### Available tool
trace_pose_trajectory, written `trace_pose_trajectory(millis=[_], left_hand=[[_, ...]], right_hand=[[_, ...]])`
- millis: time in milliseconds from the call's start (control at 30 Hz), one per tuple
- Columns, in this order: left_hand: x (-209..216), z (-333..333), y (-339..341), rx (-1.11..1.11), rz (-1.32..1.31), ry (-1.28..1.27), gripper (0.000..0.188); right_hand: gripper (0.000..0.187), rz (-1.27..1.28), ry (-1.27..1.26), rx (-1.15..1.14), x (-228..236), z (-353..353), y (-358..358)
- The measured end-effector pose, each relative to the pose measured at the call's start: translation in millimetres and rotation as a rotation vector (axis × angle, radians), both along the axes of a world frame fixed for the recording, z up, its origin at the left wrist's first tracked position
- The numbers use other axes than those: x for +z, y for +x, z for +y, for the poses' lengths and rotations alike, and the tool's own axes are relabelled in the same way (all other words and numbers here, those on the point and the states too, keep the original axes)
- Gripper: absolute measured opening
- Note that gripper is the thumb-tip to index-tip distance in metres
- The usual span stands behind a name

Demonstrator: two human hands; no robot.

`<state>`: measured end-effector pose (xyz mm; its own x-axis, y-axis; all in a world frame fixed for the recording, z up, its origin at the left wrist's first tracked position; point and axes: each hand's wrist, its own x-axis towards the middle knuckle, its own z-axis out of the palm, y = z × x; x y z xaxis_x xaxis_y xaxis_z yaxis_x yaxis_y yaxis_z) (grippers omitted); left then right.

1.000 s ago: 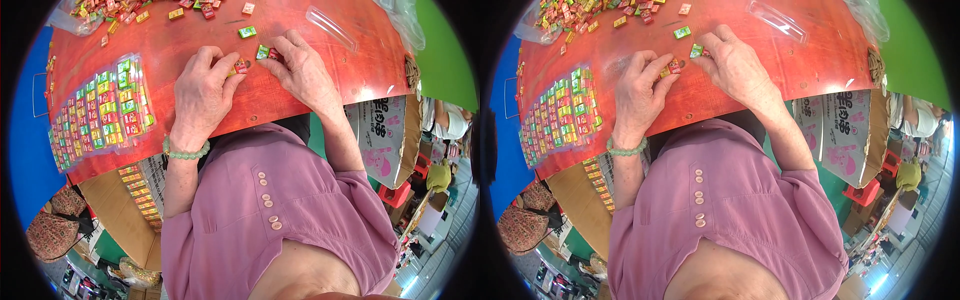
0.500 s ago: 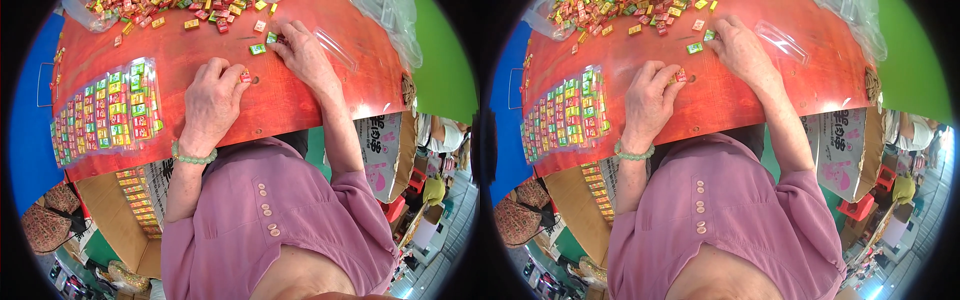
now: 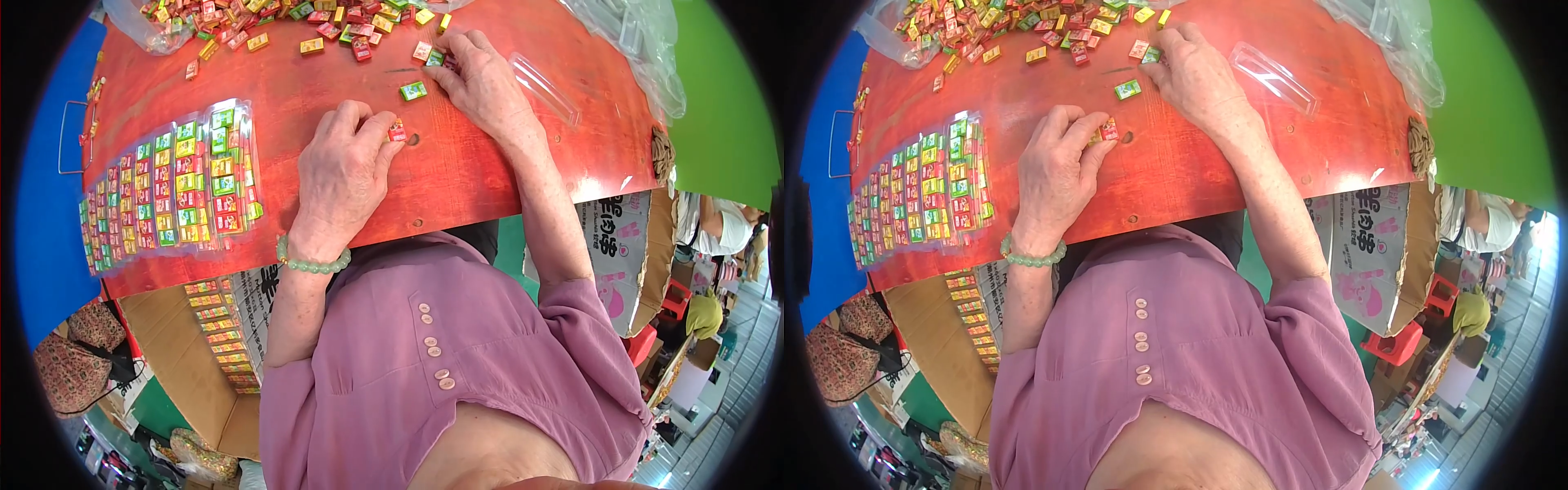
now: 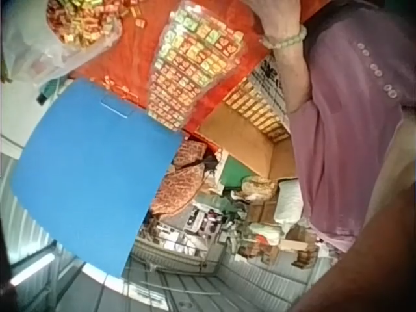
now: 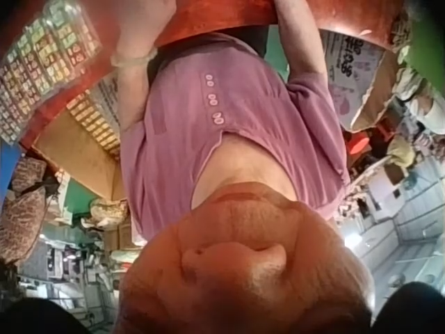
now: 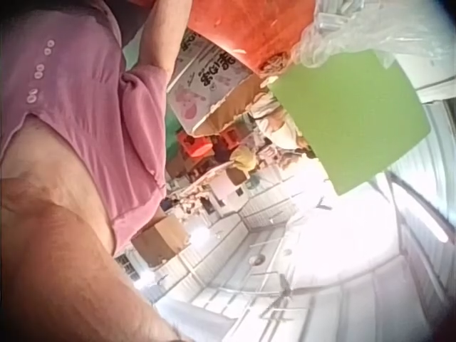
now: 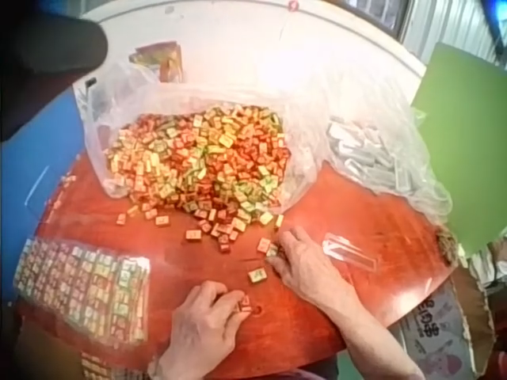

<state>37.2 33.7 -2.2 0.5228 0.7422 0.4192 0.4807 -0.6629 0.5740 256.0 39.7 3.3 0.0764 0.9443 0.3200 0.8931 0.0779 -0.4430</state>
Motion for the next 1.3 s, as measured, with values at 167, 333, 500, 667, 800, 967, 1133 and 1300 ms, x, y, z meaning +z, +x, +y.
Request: trace_pose_trajectory(millis=[167, 333, 500, 667, 800, 967, 1133, 1300], left_hand=[[0.5, -0.6, -0.3, 0.008, 0.000, -0.009, 0.023], [1.1, -1.2, -0.4, 0.009, 0.003, -0.011, 0.023], [-1.0, 0.3, -0.8, 0.003, 0.007, 0.009, 0.022], [-3.2, 0.4, 0.7, -0.004, -0.006, 0.046, 0.020], [-2.6, 0.2, 1.4, 0.003, 0.004, 0.049, 0.020], [-4.9, 1.3, 1.5, 0.006, 0.000, 0.071, 0.025], [-2.8, 3.0, -2.0, -0.002, -0.031, -0.039, 0.037], [-3.4, 4.3, -4.3, -0.028, -0.038, -0.070, 0.037]], right_hand=[[0.034, -0.004, -0.014, 0.024, 1.3, 4.5, -4.9], [0.035, -0.052, -0.057, 0.017, 0.5, 6.9, -1.4], [0.031, -0.064, -0.094, 0.161, 6.0, 3.9, 8.5], [0.030, -0.032, -0.109, 0.261, 13.2, -13.8, 6.7], [0.030, -0.012, -0.200, 0.280, 21.7, -30.1, 1.6], [0.032, -0.011, -0.214, 0.324, 21.3, -41.9, -1.1], [0.034, 0.001, -0.227, 0.312, 23.6, -42.9, -6.1], [0.034, -0.049, -0.233, 0.313, 19.7, -37.2, -9.7]])
